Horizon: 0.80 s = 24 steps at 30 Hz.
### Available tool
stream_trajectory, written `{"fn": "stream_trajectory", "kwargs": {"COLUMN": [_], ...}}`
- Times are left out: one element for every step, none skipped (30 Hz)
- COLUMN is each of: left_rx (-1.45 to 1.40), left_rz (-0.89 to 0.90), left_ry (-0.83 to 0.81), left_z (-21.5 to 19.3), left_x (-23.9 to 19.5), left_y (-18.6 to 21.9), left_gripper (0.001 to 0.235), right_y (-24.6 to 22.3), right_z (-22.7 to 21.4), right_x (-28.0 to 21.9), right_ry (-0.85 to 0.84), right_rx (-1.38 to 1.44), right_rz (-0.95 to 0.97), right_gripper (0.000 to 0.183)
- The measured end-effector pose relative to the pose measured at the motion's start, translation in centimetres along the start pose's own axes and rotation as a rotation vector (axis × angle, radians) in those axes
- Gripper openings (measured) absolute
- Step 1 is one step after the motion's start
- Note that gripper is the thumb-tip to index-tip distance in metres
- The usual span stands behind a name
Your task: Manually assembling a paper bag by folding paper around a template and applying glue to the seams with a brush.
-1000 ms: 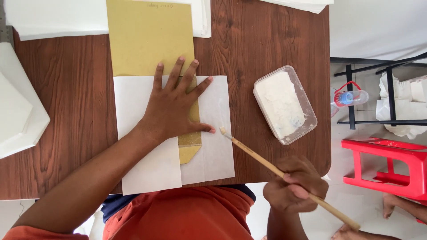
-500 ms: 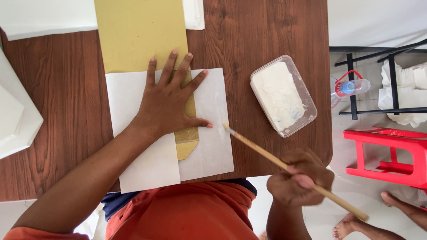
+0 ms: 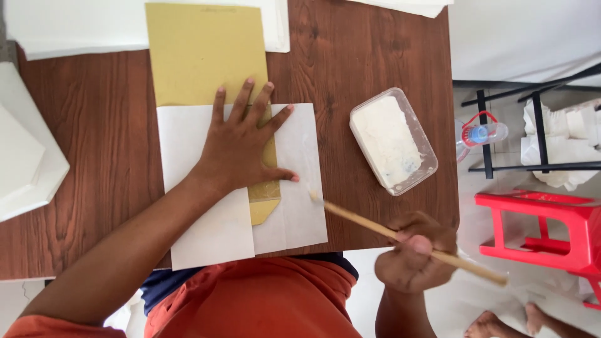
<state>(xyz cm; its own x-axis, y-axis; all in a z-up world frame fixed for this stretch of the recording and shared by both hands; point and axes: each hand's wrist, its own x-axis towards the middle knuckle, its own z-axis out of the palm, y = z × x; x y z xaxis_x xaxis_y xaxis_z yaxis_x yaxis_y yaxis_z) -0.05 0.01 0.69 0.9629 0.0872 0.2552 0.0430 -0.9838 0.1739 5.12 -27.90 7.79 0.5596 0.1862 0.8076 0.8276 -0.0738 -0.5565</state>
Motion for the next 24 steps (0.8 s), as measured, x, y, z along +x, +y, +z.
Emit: {"fn": "stream_trajectory", "kwargs": {"left_rx": [0.013,0.024,0.022,0.018,0.014,0.014,0.017,0.017,0.014,0.019,0.023,0.025,0.005,-0.017,-0.017,-0.002,0.012,0.012,0.024,0.03,0.024,0.005,-0.014,-0.016], "left_rz": [0.011,0.032,0.03,0.02,0.01,0.009,0.008,0.006,0.003,0.012,0.02,0.02,0.014,0.007,0.005,0.003,0.0,-0.009,-0.007,0.0,-0.002,0.001,0.005,0.01], "left_ry": [0.028,0.056,0.059,0.045,0.031,0.032,0.021,0.008,0.008,0.032,0.057,0.063,0.059,0.052,0.055,0.033,0.012,0.009,0.007,0.003,-0.003,0.012,0.026,0.025], "left_z": [0.2,0.4,0.5,0.6,0.7,0.7,0.7,0.8,0.9,1.0,1.0,1.0,1.1,1.2,1.2,1.4,1.5,1.5,1.5,1.6,1.7,1.6,1.5,1.5], "left_x": [-0.1,0.0,-0.2,-0.1,-0.1,0.0,0.0,-0.1,-0.3,-0.3,-0.3,-0.3,-0.2,-0.3,-0.2,-0.2,-0.2,-0.1,-0.1,0.0,-0.5,-0.4,-0.2,-0.2], "left_y": [-0.1,-0.1,0.0,0.0,0.0,0.0,-0.1,0.0,0.1,0.0,-0.1,0.0,0.0,0.0,-0.1,-0.1,-0.2,-0.3,-0.4,-0.2,0.0,-0.1,-0.2,-0.2], "left_gripper": [0.126,0.125,0.125,0.126,0.126,0.126,0.126,0.126,0.126,0.126,0.127,0.127,0.127,0.127,0.127,0.127,0.128,0.128,0.128,0.128,0.128,0.128,0.128,0.128], "right_y": [-0.6,-1.3,-1.2,-1.0,-0.8,-0.9,-0.9,-1.0,-1.2,-1.3,-1.4,-1.1,-0.7,-0.4,-0.4,-0.3,-0.2,0.0,0.2,0.3,0.4,0.6,0.8,1.2], "right_z": [-0.2,-0.6,-0.6,-0.6,-0.5,0.2,0.9,1.5,2.1,2.9,3.7,4.4,5.1,5.8,4.9,4.1,3.4,3.7,4.1,4.1,3.7,3.5,3.3,2.8], "right_x": [0.7,1.3,1.9,2.5,3.1,4.3,5.5,6.6,7.4,8.4,9.5,9.5,9.6,9.6,8.7,7.7,6.7,6.1,5.4,4.6,3.5,2.7,1.9,1.2], "right_ry": [-0.047,-0.086,-0.089,-0.079,-0.069,-0.07,-0.094,-0.121,-0.125,-0.268,-0.409,-0.408,-0.447,-0.49,-0.491,-0.423,-0.355,-0.363,-0.113,0.145,0.139,0.125,0.112,0.115], "right_rx": [-0.094,-0.196,-0.197,-0.179,-0.16,-0.159,-0.145,-0.133,-0.134,-0.21,-0.287,-0.287,-0.342,-0.395,-0.395,-0.453,-0.511,-0.506,-0.207,0.086,0.082,0.043,0.003,-0.002], "right_rz": [0.044,0.087,0.085,0.14,0.194,0.193,0.209,0.227,0.227,0.296,0.368,0.363,0.259,0.157,0.154,0.171,0.189,0.189,0.083,-0.007,-0.001,-0.017,-0.034,-0.032], "right_gripper": [0.037,0.044,0.044,0.037,0.032,0.032,0.035,0.037,0.037,0.039,0.043,0.043,0.038,0.033,0.033,0.04,0.047,0.047,0.035,0.028,0.028,0.034,0.039,0.039]}}
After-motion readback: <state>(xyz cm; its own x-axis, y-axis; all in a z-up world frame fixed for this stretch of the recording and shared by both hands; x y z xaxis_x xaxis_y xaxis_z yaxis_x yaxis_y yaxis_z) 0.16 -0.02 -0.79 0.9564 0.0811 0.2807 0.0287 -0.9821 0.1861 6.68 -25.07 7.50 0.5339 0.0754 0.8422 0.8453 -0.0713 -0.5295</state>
